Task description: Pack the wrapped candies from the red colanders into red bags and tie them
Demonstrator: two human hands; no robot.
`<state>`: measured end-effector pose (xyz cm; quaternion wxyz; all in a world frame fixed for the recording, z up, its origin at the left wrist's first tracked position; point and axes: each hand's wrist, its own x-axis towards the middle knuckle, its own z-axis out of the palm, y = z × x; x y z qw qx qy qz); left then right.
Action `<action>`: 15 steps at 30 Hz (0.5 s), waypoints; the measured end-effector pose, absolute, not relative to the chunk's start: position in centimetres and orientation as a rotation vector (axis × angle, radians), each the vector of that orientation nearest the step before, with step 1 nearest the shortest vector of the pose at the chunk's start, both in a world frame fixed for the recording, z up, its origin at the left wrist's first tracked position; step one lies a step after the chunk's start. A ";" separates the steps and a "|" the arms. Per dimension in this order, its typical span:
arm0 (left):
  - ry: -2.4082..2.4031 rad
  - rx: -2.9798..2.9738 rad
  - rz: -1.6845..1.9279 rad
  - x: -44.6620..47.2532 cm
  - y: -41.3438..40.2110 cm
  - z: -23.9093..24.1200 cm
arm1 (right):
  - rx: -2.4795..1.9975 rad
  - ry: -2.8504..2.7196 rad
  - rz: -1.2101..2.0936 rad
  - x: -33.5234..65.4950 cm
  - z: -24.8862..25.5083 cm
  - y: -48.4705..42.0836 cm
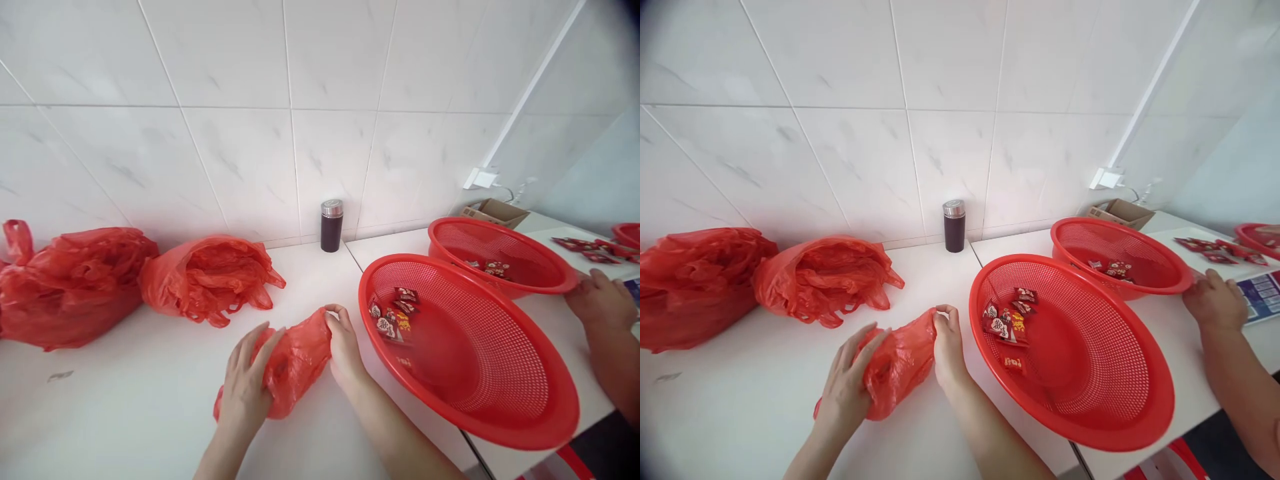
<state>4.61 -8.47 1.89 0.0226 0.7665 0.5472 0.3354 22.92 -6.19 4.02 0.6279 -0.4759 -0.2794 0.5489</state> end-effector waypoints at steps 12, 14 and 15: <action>1.799 1.944 0.806 7.6 -8.5 4.0 | -1.179 -2.046 0.360 22.2 6.2 -12.5; 1.749 1.841 0.864 7.2 -8.2 4.0 | -1.282 -2.049 0.362 22.7 5.2 -12.1; 1.751 1.762 0.918 6.6 -8.0 4.0 | -1.324 -2.051 0.366 23.3 4.6 -12.0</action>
